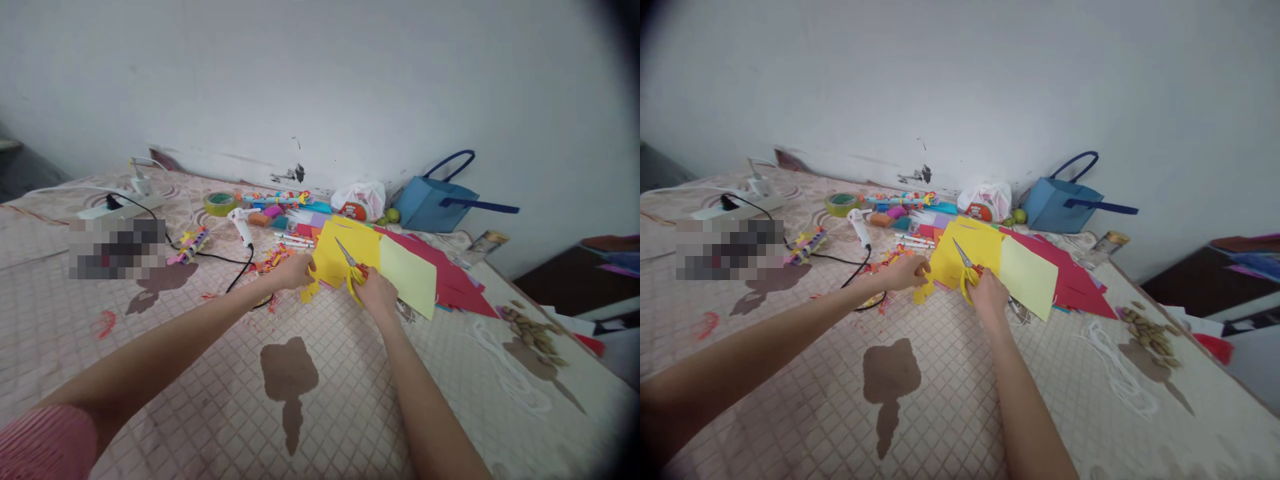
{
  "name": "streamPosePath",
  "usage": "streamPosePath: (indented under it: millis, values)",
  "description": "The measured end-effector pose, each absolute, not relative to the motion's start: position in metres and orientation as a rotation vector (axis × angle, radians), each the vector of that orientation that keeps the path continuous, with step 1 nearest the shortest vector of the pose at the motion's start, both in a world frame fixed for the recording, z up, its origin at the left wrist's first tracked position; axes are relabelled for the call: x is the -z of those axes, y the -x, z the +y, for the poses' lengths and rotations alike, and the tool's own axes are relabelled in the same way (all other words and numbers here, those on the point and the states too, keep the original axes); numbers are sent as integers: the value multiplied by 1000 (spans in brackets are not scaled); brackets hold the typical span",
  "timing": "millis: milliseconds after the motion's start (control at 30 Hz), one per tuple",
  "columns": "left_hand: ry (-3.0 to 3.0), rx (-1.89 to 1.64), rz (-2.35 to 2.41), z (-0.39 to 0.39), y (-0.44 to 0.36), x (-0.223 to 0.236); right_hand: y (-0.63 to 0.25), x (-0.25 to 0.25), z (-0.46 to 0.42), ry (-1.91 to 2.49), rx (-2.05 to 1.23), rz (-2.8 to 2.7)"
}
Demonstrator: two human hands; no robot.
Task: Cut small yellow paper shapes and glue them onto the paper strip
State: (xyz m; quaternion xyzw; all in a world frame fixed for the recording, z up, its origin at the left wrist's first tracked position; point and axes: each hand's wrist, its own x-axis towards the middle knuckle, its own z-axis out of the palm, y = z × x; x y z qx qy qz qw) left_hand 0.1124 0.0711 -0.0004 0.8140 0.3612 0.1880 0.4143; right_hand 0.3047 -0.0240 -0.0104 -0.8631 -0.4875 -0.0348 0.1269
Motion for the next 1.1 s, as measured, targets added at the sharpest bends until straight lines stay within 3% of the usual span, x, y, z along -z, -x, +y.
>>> streamPosePath:
  millis: [533,633,700,800,967,1100]
  values:
    - [-1620,-480,821,26,-31,-5,-288,11,-29,2146,126,-1562]
    - [-1770,-604,825,18,-25,-5,-249,8,-37,1908,-168,-1644]
    - [-1968,-775,839,12,-21,-6,-220,9,-44,1476,-960,-1459]
    - [-2367,-1110,733,5,-15,-4,-189,15,-53,1091,-1592,-1000]
    - [-2883,-1103,312,2,-11,2,-184,21,-56,931,-1704,-733]
    - [-2650,-1085,494,0,-16,8,-187,18,-57,1043,-1499,-866]
